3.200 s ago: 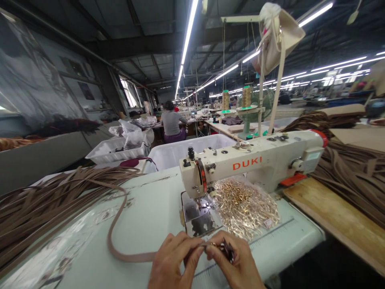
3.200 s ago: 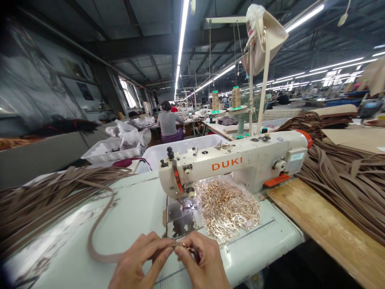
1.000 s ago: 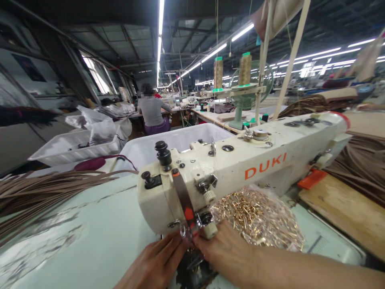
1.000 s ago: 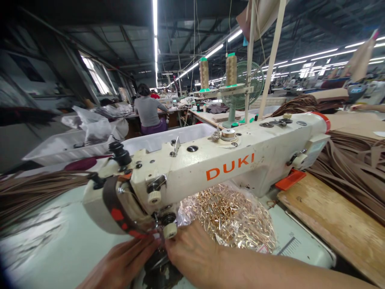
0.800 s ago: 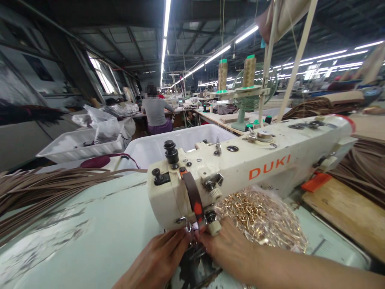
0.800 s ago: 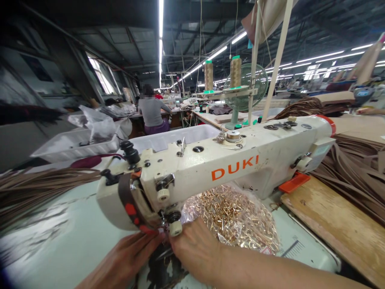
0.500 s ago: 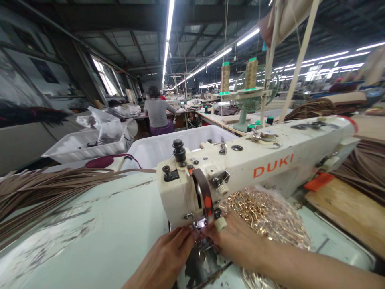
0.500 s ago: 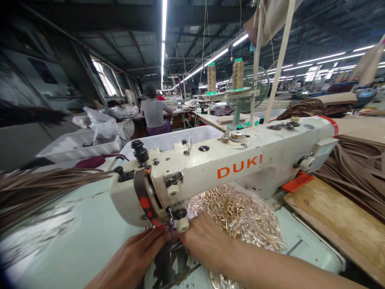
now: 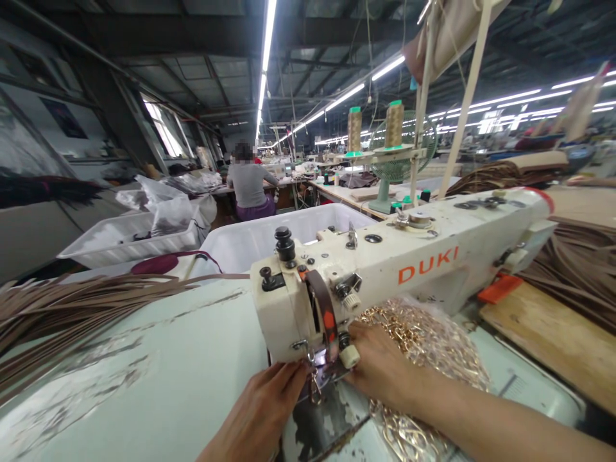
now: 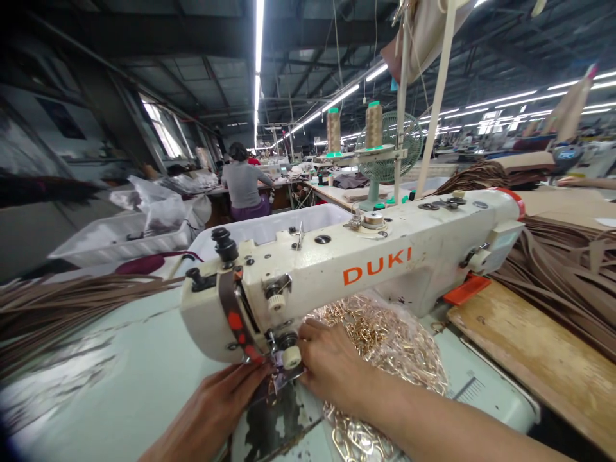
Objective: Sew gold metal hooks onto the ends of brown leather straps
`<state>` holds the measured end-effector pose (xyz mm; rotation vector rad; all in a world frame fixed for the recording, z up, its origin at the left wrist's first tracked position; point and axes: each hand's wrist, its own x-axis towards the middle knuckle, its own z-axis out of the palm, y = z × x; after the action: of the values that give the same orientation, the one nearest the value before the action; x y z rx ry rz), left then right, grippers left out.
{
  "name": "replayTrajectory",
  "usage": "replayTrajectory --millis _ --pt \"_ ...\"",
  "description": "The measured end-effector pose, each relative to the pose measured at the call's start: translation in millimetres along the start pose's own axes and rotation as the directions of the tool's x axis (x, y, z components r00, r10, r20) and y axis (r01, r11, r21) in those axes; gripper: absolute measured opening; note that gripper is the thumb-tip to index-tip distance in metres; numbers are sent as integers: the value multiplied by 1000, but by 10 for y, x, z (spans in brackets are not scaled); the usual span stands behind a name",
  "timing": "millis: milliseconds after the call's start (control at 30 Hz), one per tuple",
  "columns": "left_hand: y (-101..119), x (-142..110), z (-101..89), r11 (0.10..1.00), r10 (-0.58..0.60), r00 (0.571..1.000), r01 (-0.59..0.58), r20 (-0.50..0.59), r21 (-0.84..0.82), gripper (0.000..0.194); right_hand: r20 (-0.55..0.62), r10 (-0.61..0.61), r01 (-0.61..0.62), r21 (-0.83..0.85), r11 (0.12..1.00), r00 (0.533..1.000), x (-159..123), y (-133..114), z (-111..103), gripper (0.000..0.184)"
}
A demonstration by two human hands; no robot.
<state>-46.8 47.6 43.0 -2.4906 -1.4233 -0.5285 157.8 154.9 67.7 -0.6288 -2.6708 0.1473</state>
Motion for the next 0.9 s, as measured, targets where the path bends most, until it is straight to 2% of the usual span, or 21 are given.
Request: replayTrajectory --millis 133,333,433,533,567,667,767,833,900 --pt "-35 -23 34 998 33 999 -32 -18 56 35 23 52 -53 20 998 998 21 -18 48 13" --pt "-158 47 1 989 -43 998 36 -44 -147 29 50 86 -90 90 992 995 92 -32 84 24" --pt "-233 91 -10 988 -74 995 64 -65 -142 28 63 95 -102 122 987 993 125 -46 73 42" --pt "-257 133 -31 990 -45 999 41 -28 -132 27 100 99 -114 159 981 990 109 -80 41 72" --pt "-252 146 -42 991 -25 1000 24 -7 -130 27 114 106 -124 156 980 988 87 -96 28 75" --pt "-209 174 -73 995 -3 999 7 36 -103 22 143 54 -68 95 993 988 -18 -147 -4 57" --pt "-163 173 -92 998 -33 998 36 51 -45 17 153 -148 153 -24 988 977 -123 -177 -8 33" --pt "-143 156 -101 999 -45 998 46 52 -8 13 136 -298 312 -103 944 945 -158 -179 6 19" --pt "-134 132 -108 998 -61 997 60 43 16 15 102 -402 414 -166 895 910 -159 -175 22 12"
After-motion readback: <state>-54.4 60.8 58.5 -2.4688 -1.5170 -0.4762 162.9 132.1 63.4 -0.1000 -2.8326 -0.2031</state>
